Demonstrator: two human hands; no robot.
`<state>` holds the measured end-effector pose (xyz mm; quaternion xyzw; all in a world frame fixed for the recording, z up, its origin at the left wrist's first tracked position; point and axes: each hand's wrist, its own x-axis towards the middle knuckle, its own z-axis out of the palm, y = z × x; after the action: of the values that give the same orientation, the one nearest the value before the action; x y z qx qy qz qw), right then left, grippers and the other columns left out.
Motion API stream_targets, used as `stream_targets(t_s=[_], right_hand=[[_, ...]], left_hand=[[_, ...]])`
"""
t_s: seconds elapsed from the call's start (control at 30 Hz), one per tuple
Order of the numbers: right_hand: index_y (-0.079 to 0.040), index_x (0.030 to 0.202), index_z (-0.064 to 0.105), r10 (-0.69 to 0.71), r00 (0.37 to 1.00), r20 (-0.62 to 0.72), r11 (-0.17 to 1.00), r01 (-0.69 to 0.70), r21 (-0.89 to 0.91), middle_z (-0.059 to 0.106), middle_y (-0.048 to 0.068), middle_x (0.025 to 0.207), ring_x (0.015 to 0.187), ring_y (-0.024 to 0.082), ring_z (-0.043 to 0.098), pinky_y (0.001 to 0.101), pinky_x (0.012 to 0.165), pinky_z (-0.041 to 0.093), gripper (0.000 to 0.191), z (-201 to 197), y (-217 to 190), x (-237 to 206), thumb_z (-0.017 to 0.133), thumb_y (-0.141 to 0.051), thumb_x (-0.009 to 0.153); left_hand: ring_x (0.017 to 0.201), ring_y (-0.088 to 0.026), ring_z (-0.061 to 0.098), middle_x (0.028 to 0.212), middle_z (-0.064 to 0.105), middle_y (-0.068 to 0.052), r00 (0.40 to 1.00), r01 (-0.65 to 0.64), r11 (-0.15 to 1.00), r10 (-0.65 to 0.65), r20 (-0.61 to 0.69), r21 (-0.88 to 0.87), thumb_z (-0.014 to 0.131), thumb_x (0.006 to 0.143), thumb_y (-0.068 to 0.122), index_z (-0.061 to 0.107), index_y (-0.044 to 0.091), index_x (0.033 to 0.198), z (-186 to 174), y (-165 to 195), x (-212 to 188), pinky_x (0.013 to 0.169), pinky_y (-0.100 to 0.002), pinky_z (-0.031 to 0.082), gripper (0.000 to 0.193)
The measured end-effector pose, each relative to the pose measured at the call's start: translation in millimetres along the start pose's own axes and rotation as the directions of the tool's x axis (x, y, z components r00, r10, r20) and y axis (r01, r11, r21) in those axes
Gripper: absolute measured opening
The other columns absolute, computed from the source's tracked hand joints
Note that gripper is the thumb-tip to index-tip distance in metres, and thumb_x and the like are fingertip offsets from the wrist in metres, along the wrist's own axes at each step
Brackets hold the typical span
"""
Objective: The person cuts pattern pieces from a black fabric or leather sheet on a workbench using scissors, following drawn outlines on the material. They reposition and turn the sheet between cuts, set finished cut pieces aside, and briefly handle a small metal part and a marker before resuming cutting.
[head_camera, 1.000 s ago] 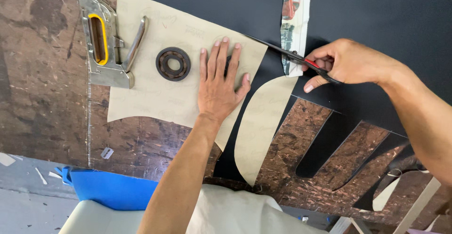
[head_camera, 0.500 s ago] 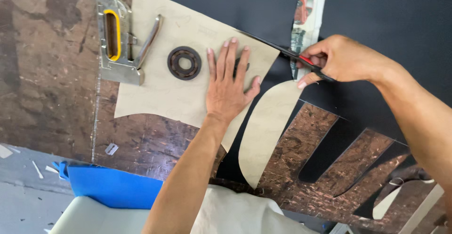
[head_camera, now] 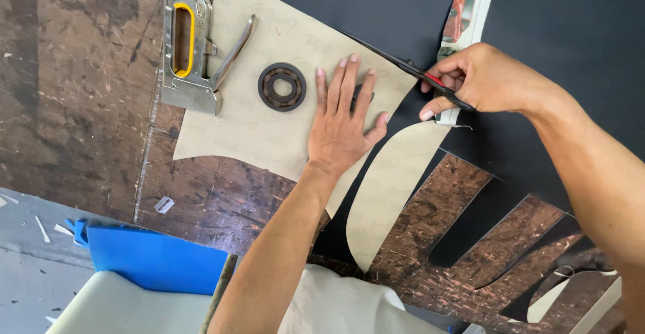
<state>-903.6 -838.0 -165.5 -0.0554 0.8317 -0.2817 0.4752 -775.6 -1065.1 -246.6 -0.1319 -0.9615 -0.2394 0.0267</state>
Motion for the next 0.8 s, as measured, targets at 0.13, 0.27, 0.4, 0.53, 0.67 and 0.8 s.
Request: stream_targets(t_s=[0.13, 0.27, 0.4, 0.53, 0.67, 0.8], right_hand=[[-0.007, 0.095, 0.079, -0.014, 1.0, -0.013, 0.999, 0.014, -0.029, 0.056, 0.0, 0.062, 0.058, 0.013, 0.047, 0.0321, 0.053, 0.036, 0.045, -1, -8, 4, 0.094, -0.034, 0.062], [-0.006, 0.094, 0.077, -0.092, 0.995, -0.04, 0.993, 0.088, -0.081, 0.058, -0.003, 0.062, 0.057, 0.011, 0.051, 0.0305, 0.053, 0.04, 0.047, 2, -17, 15, 0.095, -0.035, 0.061], [0.002, 0.082, 0.072, -0.019, 0.999, -0.037, 0.992, 0.015, -0.122, 0.052, 0.002, 0.064, 0.059, 0.014, 0.049, 0.033, 0.055, 0.04, 0.05, 0, -23, 21, 0.098, -0.037, 0.064], [-0.005, 0.09, 0.078, -0.004, 1.0, -0.03, 0.995, 0.001, -0.096, 0.056, 0.0, 0.062, 0.057, 0.014, 0.05, 0.0334, 0.053, 0.038, 0.047, 0, -33, 23, 0.096, -0.037, 0.061], [-0.004, 0.094, 0.077, -0.093, 0.994, -0.054, 0.99, 0.086, -0.112, 0.057, -0.003, 0.063, 0.059, 0.011, 0.05, 0.0309, 0.055, 0.039, 0.052, 6, -50, 36, 0.097, -0.04, 0.062], [-0.009, 0.107, 0.08, -0.056, 0.997, -0.053, 0.992, 0.05, -0.114, 0.052, 0.0, 0.062, 0.058, 0.014, 0.046, 0.0337, 0.054, 0.037, 0.056, 3, -62, 39, 0.096, -0.039, 0.063]], left_hand=[[0.155, -0.035, 0.022, 0.163, 0.025, -0.023, 0.999, 0.02, 1.0, -0.021, 0.029, 0.006, 0.062, 0.102, 0.046, 0.042, 0.003, 0.154, -1, 0, 0, 0.131, -0.062, 0.015, 0.07], [0.155, -0.035, 0.023, 0.162, 0.026, -0.022, 1.0, 0.017, 0.999, -0.016, 0.024, -0.038, 0.063, 0.101, 0.047, 0.044, 0.001, 0.149, -2, -2, 1, 0.131, -0.061, 0.015, 0.069], [0.153, -0.035, 0.025, 0.159, 0.029, -0.023, 0.999, 0.028, 0.998, -0.029, -0.021, -0.057, 0.065, 0.099, 0.045, 0.047, -0.001, 0.145, -2, -2, 1, 0.131, -0.06, 0.017, 0.067], [0.149, -0.034, 0.031, 0.151, 0.036, -0.022, 0.998, 0.044, 0.995, -0.047, -0.031, -0.092, 0.066, 0.097, 0.041, 0.05, -0.002, 0.138, -2, -3, 1, 0.131, -0.06, 0.019, 0.062], [0.144, -0.036, 0.036, 0.143, 0.041, -0.022, 0.998, 0.048, 0.991, -0.054, -0.045, -0.128, 0.068, 0.095, 0.037, 0.052, -0.003, 0.132, -3, -3, 1, 0.131, -0.059, 0.021, 0.057], [0.142, -0.036, 0.038, 0.141, 0.043, -0.021, 0.994, 0.049, 0.989, -0.062, -0.092, -0.14, 0.068, 0.095, 0.034, 0.052, -0.003, 0.13, -3, -2, 2, 0.131, -0.059, 0.023, 0.054]])
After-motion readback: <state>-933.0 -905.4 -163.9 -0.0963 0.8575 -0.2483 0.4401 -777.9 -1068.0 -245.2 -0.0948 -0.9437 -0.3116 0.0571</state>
